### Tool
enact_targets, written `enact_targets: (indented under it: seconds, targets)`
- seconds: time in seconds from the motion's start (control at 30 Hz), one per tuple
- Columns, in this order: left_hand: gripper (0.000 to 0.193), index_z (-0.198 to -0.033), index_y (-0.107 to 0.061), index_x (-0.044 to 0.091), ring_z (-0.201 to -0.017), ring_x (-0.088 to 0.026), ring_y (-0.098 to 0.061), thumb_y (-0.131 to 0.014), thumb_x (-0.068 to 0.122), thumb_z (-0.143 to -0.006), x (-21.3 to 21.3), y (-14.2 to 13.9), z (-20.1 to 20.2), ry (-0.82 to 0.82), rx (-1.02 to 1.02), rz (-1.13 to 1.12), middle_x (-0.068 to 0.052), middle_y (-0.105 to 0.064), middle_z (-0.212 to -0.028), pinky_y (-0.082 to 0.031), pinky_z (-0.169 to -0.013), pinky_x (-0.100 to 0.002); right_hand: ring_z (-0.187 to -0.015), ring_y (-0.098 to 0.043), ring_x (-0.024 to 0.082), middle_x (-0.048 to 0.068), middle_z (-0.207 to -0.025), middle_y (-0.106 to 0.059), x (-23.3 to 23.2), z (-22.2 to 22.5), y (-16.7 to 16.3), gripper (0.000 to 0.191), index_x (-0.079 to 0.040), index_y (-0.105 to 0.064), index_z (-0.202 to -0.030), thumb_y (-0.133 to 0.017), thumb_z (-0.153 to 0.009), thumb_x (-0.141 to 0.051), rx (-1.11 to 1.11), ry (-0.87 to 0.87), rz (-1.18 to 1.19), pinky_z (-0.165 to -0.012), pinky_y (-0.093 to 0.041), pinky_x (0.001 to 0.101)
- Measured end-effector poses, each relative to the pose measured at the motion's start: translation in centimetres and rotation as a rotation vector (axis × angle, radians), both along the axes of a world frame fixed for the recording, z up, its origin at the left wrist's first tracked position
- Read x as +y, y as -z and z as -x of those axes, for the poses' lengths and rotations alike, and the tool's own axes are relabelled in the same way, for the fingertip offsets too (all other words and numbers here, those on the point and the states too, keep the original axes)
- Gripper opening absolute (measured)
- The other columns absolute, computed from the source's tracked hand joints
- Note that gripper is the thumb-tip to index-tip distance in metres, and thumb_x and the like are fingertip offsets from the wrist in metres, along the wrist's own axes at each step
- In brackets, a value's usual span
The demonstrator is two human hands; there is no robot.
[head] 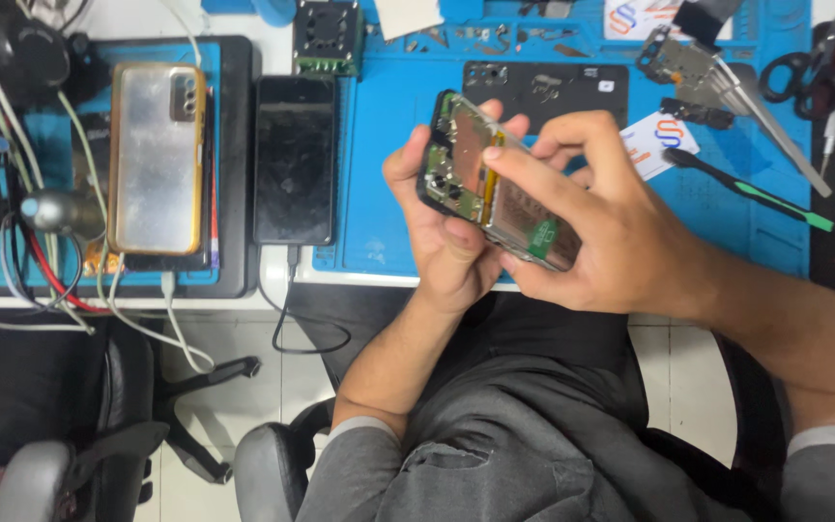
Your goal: The person holds a replacement display assembly with its flex cable, powers on the phone to test it showing the vivo boot logo, then peels the protective film from the new screen and presses and aligns the display assembly along its edges by hand at the workbench.
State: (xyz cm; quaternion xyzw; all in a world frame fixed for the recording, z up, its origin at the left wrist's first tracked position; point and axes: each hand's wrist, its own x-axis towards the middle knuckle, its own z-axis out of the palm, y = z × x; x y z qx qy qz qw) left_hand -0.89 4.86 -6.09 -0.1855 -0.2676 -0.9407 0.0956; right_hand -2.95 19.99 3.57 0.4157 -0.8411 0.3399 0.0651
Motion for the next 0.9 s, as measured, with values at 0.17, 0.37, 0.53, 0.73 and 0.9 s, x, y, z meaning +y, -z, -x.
enact_targets:
  seconds: [0.17,0.37,0.53,0.73,0.9]
  targets:
    - [0.089,-0.164,-0.019,0.025,-0.136,-0.028,-0.05,-0.08,0.031,-0.1,-1.0,-1.2,0.3,0.026,-0.05,-0.007,-0.018,-0.042,-0.152,-0.046,-0.118,-0.045,-0.128,-0.056,0.024,0.016,-0.137,-0.043,0.5,0.9,0.9,0.073,-0.004,-0.045,-0.149,-0.08,-0.086,-0.014,-0.198,-0.116,0.168,-0.107,-0.05,0.0367]
    - [0.072,-0.153,-0.03,0.008,-0.113,-0.02,-0.055,-0.079,0.004,-0.1,-1.7,-1.0,1.5,0.147,-0.173,-0.077,-0.013,-0.052,-0.117,-0.05,-0.103,-0.034,-0.136,-0.054,0.021,0.013,-0.143,-0.046,0.6,0.7,1.1,0.051,-0.001,-0.051,-0.147,-0.068,-0.099,-0.004,-0.679,-0.108,0.361,-0.112,-0.052,0.0317]
    - [0.069,-0.151,-0.036,0.007,-0.103,-0.015,-0.056,-0.077,-0.005,-0.096,-2.3,-0.7,1.4,0.097,-0.172,0.007,-0.011,-0.056,-0.117,-0.051,-0.095,-0.029,-0.116,-0.067,0.023,0.018,-0.14,-0.062,1.8,0.8,0.6,0.039,0.004,-0.062,-0.136,-0.064,-0.097,0.002,-0.462,-0.061,0.202,-0.095,-0.053,0.0281]
    - [0.07,-0.15,-0.036,0.008,-0.105,-0.016,-0.06,-0.076,-0.009,-0.095,-2.3,-1.4,1.1,0.12,-0.196,0.072,-0.011,-0.058,-0.118,-0.053,-0.096,-0.03,-0.11,-0.07,0.02,0.018,-0.126,-0.07,2.0,0.7,0.9,0.026,0.008,-0.069,-0.122,-0.064,-0.096,0.005,-0.439,-0.038,0.263,-0.093,-0.055,0.0263]
    - [0.068,-0.149,-0.036,0.007,-0.11,-0.017,-0.058,-0.075,-0.01,-0.096,-2.3,-1.8,1.0,0.117,-0.193,0.083,-0.01,-0.056,-0.121,-0.052,-0.103,-0.031,-0.106,-0.07,0.018,0.017,-0.124,-0.071,1.8,0.7,0.5,0.026,0.008,-0.069,-0.121,-0.064,-0.096,0.006,-0.479,-0.035,0.262,-0.089,-0.055,0.0252]
